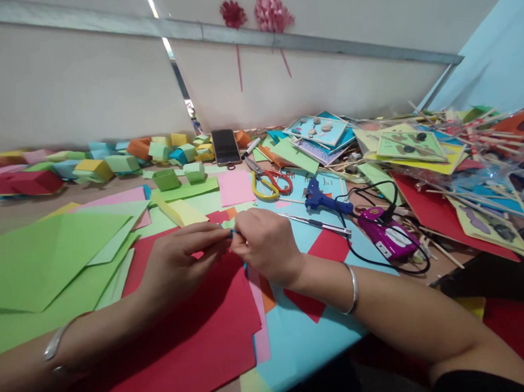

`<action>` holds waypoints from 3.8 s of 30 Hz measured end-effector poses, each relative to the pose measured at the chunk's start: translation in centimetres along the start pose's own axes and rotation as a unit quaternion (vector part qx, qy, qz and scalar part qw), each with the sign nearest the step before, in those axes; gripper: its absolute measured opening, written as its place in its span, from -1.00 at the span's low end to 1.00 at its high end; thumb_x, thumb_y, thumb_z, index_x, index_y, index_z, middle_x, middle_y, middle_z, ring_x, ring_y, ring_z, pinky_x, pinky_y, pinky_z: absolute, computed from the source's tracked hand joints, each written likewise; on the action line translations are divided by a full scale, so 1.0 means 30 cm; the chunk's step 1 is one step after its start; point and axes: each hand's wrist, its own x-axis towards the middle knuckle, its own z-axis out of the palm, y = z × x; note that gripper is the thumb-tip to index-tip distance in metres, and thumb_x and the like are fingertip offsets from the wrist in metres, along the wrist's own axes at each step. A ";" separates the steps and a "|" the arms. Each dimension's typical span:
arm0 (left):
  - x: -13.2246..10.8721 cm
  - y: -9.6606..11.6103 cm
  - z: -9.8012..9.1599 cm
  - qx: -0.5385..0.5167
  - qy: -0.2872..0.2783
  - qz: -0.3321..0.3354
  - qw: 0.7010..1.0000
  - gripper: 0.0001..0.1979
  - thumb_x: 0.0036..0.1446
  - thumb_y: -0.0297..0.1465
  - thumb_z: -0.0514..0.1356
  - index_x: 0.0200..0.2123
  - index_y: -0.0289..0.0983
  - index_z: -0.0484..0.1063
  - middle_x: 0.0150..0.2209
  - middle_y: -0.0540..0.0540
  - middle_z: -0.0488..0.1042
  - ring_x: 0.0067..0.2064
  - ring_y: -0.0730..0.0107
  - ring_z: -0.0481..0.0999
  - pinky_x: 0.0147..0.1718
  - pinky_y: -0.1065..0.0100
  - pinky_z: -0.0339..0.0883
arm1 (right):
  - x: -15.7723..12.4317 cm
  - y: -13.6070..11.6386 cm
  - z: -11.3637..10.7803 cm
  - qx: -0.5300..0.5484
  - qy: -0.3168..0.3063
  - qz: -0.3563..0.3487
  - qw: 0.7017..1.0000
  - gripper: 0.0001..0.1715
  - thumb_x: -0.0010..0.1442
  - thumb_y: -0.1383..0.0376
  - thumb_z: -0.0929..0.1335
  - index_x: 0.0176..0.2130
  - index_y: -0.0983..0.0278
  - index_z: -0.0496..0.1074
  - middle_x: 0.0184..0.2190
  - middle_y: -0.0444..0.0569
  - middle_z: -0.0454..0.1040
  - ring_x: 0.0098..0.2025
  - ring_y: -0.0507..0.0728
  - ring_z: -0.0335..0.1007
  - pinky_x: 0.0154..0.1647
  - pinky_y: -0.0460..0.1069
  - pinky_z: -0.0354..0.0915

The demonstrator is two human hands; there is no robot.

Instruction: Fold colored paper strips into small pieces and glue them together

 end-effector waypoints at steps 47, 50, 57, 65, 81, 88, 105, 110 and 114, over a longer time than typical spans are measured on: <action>0.027 0.001 -0.025 0.009 -0.058 -0.114 0.992 -0.81 0.16 -0.41 0.13 -0.36 -0.25 0.56 -0.42 -0.07 0.63 -0.43 0.36 0.55 -0.44 0.39 0.37 | 0.029 0.028 -0.028 0.232 -0.119 0.055 0.964 -0.85 0.11 0.37 0.45 -0.23 0.32 0.52 -0.37 -0.07 0.56 -0.41 0.00 0.40 -0.36 -0.10 0.30; 0.022 -0.002 -0.022 0.010 -0.052 -0.102 0.993 -0.82 0.15 -0.41 0.15 -0.36 -0.25 0.57 -0.41 -0.08 0.64 -0.40 0.34 0.56 -0.44 0.40 0.38 | 0.026 0.028 -0.031 0.191 -0.081 0.043 0.977 -0.89 0.17 0.42 0.37 -0.31 0.33 0.53 -0.43 -0.08 0.55 -0.44 -0.01 0.37 -0.37 -0.11 0.26; 0.015 -0.005 -0.015 0.010 -0.050 -0.060 0.997 -0.81 0.16 -0.43 0.15 -0.34 -0.28 0.59 -0.40 -0.12 0.64 -0.44 0.38 0.55 -0.50 0.43 0.36 | 0.029 0.036 -0.032 0.170 -0.103 0.074 0.977 -0.87 0.12 0.44 0.34 -0.43 0.31 0.48 -0.53 -0.14 0.48 -0.49 -0.02 0.32 -0.41 -0.12 0.17; 0.006 0.019 -0.015 -0.016 -0.020 -0.030 0.999 -0.79 0.16 -0.45 0.14 -0.36 -0.25 0.61 -0.41 -0.12 0.64 -0.43 0.36 0.58 -0.47 0.41 0.45 | 0.006 0.001 -0.013 0.010 -0.020 -0.010 1.000 -0.78 0.12 0.45 0.26 -0.53 0.25 0.30 -0.58 -0.13 0.31 -0.51 0.02 0.16 -0.44 -0.05 0.06; 0.011 0.005 -0.010 0.018 0.015 -0.079 0.997 -0.78 0.14 -0.44 0.14 -0.38 -0.22 0.61 -0.42 -0.07 0.63 -0.42 0.36 0.57 -0.43 0.40 0.44 | -0.013 -0.039 0.022 -0.032 -0.062 -0.056 0.996 -0.71 0.32 0.44 0.18 -0.33 0.37 0.43 -0.40 0.08 0.45 -0.31 0.14 0.31 -0.28 0.00 0.21; 0.001 -0.006 -0.016 0.031 -0.007 -0.042 0.999 -0.77 0.16 -0.43 0.11 -0.35 -0.24 0.60 -0.38 -0.12 0.63 -0.39 0.32 0.58 -0.45 0.38 0.44 | 0.010 -0.015 -0.014 0.094 -0.124 0.043 0.987 -0.82 0.30 0.36 0.34 -0.38 0.30 0.42 -0.44 -0.07 0.47 -0.37 0.05 0.33 -0.32 -0.06 0.20; 0.008 0.003 -0.029 0.019 -0.055 -0.049 0.997 -0.84 0.19 -0.35 0.14 -0.22 -0.25 0.48 -0.37 -0.09 0.61 -0.46 0.37 0.53 -0.52 0.40 0.36 | 0.070 0.038 -0.059 0.303 -0.194 0.097 0.928 -0.80 0.20 0.38 0.34 -0.46 0.28 0.32 -0.52 -0.19 0.34 -0.44 -0.01 0.24 -0.36 -0.09 0.16; 0.015 -0.004 -0.034 0.009 -0.071 -0.055 0.996 -0.76 0.19 -0.39 0.08 -0.17 -0.28 0.53 -0.30 -0.14 0.61 -0.42 0.37 0.52 -0.50 0.41 0.35 | 0.075 0.049 -0.057 0.411 -0.190 0.197 0.870 -0.85 0.13 0.38 0.33 -0.48 0.28 0.33 -0.58 -0.23 0.30 -0.51 -0.03 0.19 -0.43 -0.10 0.17; 0.015 -0.019 -0.027 0.003 -0.086 -0.085 0.993 -0.76 0.17 -0.41 0.08 -0.24 -0.28 0.55 -0.28 -0.16 0.61 -0.34 0.31 0.54 -0.38 0.35 0.38 | 0.074 0.088 -0.032 0.485 -0.252 0.251 0.799 -0.78 0.16 0.27 0.36 -0.48 0.30 0.35 -0.60 -0.21 0.33 -0.54 -0.05 0.22 -0.48 -0.11 0.19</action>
